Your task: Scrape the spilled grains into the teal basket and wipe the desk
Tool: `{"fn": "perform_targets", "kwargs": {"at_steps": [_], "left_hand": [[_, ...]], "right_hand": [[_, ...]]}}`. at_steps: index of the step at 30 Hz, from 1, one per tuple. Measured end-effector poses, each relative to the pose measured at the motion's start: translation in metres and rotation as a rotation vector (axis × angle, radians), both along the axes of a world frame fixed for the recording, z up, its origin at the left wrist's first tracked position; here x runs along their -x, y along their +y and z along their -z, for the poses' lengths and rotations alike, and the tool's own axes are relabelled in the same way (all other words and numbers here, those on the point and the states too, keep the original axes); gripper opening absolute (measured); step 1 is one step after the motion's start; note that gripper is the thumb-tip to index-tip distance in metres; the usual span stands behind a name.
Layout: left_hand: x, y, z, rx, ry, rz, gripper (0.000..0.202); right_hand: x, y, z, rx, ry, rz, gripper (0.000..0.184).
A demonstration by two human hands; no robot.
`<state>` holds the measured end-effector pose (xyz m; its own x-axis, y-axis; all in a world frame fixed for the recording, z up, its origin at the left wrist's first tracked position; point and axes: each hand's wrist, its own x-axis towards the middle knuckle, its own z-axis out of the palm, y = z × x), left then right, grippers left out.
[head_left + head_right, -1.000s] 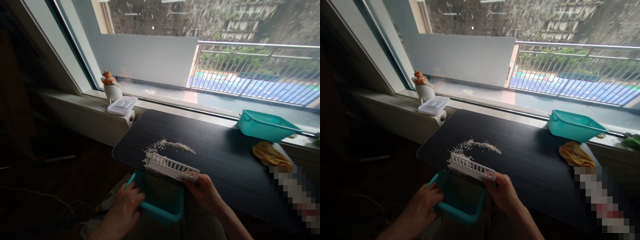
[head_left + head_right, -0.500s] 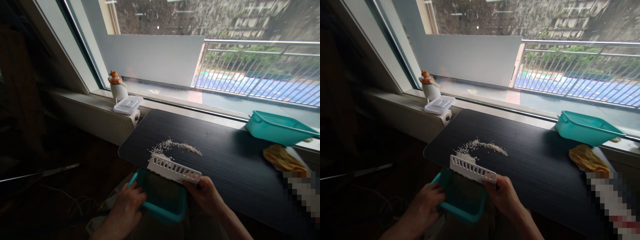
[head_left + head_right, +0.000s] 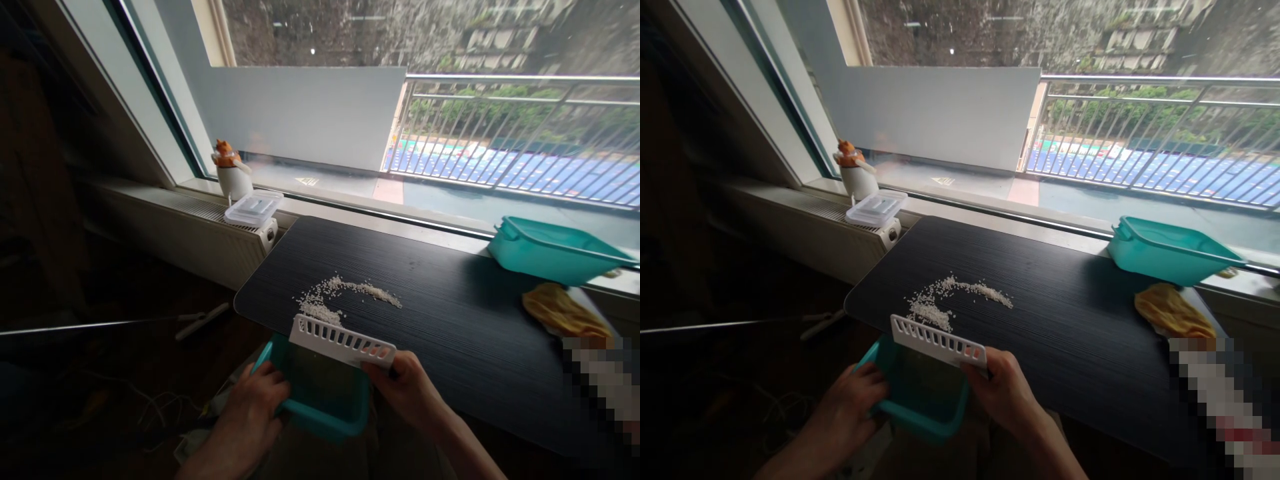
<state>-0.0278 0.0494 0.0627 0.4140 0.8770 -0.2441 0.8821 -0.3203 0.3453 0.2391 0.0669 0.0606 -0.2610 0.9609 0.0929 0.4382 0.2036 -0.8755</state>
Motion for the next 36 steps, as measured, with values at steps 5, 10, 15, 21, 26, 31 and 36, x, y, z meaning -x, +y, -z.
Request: {"fn": "perform_targets", "kwargs": {"at_steps": [5, 10, 15, 21, 26, 31, 36], "left_hand": [[-0.001, 0.000, 0.000, -0.001, 0.017, 0.005, 0.018], [0.000, 0.001, 0.002, -0.001, 0.031, 0.006, 0.019], [0.003, 0.003, 0.003, -0.003, 0.012, 0.006, 0.017], [0.004, 0.001, 0.003, -0.025, 0.029, 0.005, 0.018], [0.006, 0.001, 0.008, -0.052, 0.039, 0.010, 0.023], [0.007, 0.001, 0.009, -0.054, 0.014, 0.018, 0.021], [0.006, -0.001, 0.008, -0.021, 0.004, 0.014, 0.015]], "right_hand": [[-0.002, 0.007, -0.002, -0.039, -0.001, 0.054, 0.025], [0.000, 0.010, 0.002, -0.031, -0.010, 0.059, 0.024], [0.003, 0.004, 0.001, 0.001, -0.014, -0.002, 0.024], [0.002, 0.015, 0.001, -0.043, -0.033, 0.060, 0.025], [0.006, 0.018, 0.003, -0.021, -0.041, 0.059, 0.024], [0.005, 0.011, 0.004, -0.019, -0.033, 0.044, 0.022], [0.007, 0.015, -0.002, -0.017, -0.040, 0.057, 0.023]]}}
